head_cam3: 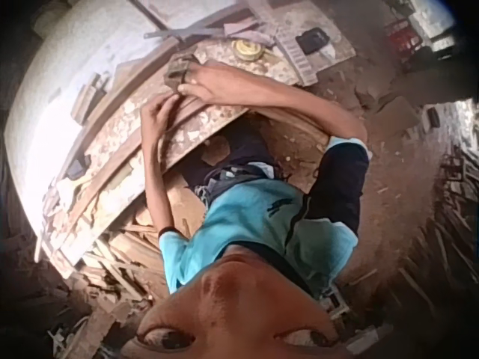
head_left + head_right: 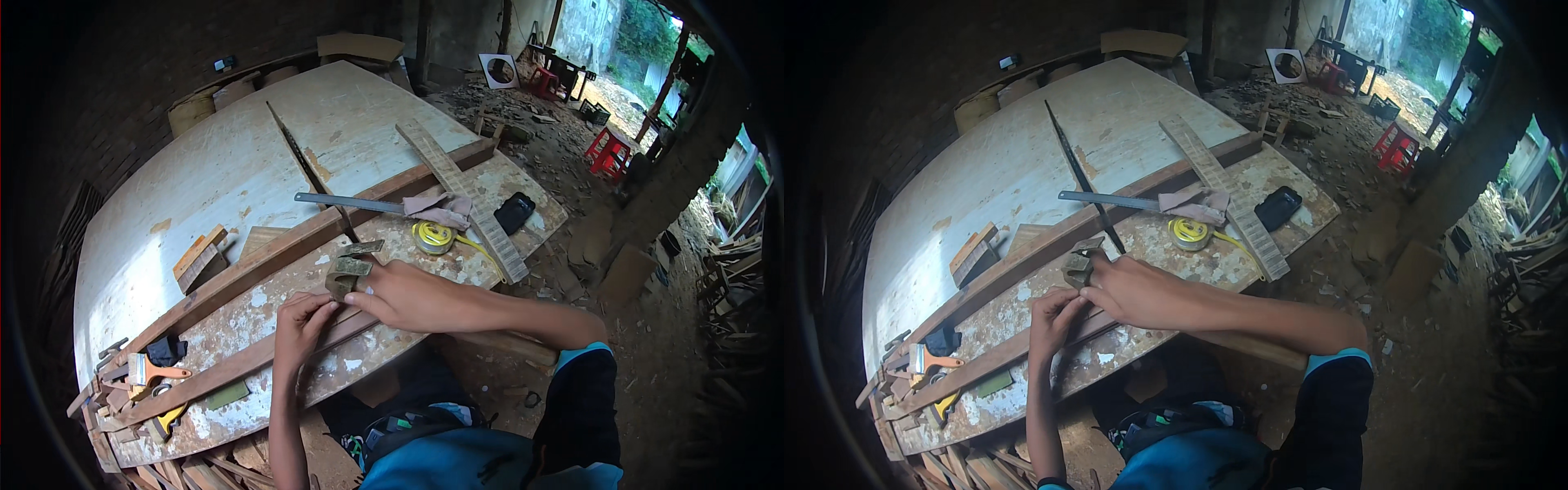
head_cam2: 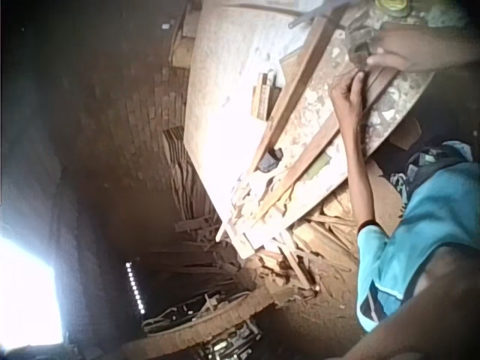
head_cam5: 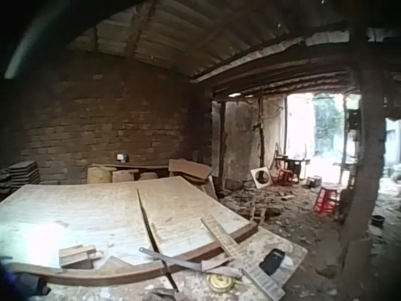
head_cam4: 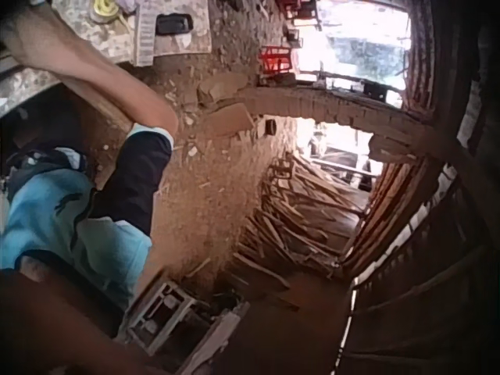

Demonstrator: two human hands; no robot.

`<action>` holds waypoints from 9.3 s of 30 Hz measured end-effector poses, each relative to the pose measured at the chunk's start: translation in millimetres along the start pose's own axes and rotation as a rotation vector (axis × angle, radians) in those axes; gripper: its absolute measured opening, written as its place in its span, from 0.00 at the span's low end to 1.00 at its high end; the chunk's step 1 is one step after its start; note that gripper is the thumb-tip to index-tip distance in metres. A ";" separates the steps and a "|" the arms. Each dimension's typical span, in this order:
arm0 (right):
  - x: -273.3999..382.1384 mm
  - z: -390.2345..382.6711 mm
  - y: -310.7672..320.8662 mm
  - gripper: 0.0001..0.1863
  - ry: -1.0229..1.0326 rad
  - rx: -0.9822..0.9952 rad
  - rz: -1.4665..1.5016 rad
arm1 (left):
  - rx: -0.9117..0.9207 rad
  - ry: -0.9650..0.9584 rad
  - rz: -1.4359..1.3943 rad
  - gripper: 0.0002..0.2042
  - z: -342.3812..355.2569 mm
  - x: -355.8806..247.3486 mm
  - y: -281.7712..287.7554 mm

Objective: Sawing and cleaning wooden components for assembly in a workshop.

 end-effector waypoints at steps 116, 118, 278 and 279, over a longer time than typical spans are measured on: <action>24.3 10.8 15.1 0.17 0.019 -0.153 -0.024 | 0.072 0.087 -0.180 0.06 9.9 -1.9 1.0; 15.2 11.7 -0.5 0.15 0.117 -0.110 -0.054 | 0.057 0.075 -0.185 0.07 7.1 4.5 -0.5; -33.6 61.3 -105.3 0.14 0.306 -0.542 -0.293 | -0.408 0.060 0.480 0.12 16.1 134.0 99.5; -32.7 43.9 -107.1 0.13 0.416 -0.681 -0.230 | -0.403 0.033 0.496 0.12 16.8 125.0 102.9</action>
Point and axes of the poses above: each hand's wrist, its own z-axis towards the middle knuckle, its own y-axis out of the back of the hand, x = y × z, the point moved 6 cm from there along z, towards the middle knuckle, and after that the axes turned 4 degrees about -x, right-handed, at the moved point
